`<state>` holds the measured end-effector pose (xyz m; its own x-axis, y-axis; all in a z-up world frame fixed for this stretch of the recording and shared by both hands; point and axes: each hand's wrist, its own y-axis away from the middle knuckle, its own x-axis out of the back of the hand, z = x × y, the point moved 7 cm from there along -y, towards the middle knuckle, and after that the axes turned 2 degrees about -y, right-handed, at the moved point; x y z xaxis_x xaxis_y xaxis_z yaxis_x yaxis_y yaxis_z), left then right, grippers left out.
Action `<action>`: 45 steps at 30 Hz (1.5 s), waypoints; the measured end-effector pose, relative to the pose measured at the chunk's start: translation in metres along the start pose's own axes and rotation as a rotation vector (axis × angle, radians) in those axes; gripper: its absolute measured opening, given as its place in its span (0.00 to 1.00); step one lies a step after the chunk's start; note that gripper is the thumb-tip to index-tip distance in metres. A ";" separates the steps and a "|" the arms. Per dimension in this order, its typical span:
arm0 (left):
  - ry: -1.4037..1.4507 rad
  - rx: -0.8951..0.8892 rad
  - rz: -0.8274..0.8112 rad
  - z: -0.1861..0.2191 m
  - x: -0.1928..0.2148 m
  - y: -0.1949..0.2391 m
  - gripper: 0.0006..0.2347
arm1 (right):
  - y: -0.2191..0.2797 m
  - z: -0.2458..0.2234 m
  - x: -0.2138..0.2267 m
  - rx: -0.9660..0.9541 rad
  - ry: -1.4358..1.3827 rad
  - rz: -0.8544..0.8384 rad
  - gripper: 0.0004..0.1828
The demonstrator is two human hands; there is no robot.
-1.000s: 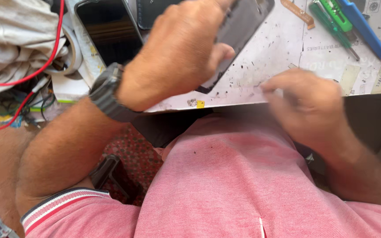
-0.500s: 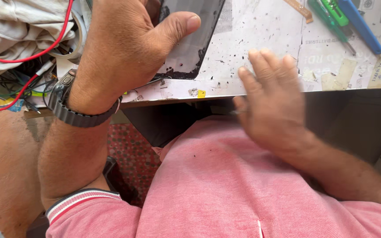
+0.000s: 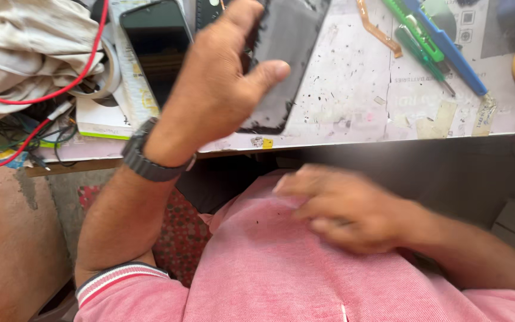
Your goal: The person uses a small metal tool to scrape and clean residue from the edges and corners of a disassembled smartphone frame. They repeatedly scrape along the perimeter, occasionally lifting debris with the tool.
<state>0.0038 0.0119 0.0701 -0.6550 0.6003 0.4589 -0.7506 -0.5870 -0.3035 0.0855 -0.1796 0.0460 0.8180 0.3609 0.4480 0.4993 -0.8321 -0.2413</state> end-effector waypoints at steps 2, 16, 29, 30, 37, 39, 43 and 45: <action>-0.062 0.187 -0.073 -0.024 -0.023 0.005 0.18 | 0.037 0.020 0.035 -0.203 -0.189 0.271 0.15; -0.263 0.137 -0.333 -0.052 -0.075 -0.026 0.27 | 0.039 0.062 0.085 -0.429 0.149 0.413 0.11; -0.341 -0.023 -0.513 -0.056 -0.078 -0.037 0.35 | -0.020 0.062 0.080 -0.255 0.265 0.345 0.13; -0.357 -0.041 -0.491 -0.055 -0.076 -0.037 0.34 | -0.019 0.064 0.079 -0.255 0.269 0.349 0.13; -0.344 -0.028 -0.449 -0.058 -0.074 -0.036 0.26 | -0.018 0.071 0.079 -0.275 0.190 0.409 0.14; -0.331 -0.014 -0.461 -0.059 -0.074 -0.035 0.26 | -0.019 0.072 0.079 -0.260 0.220 0.415 0.14; -0.328 -0.007 -0.470 -0.060 -0.076 -0.037 0.25 | -0.021 0.073 0.078 -0.268 0.226 0.404 0.14; -0.325 0.000 -0.471 -0.060 -0.076 -0.035 0.24 | -0.024 0.071 0.075 -0.241 0.220 0.377 0.13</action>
<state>0.0743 0.0199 -0.0045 -0.1889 0.5993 0.7779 -0.9552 -0.2960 -0.0040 0.1552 -0.1030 0.0236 0.8360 -0.0592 0.5456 0.0793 -0.9707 -0.2268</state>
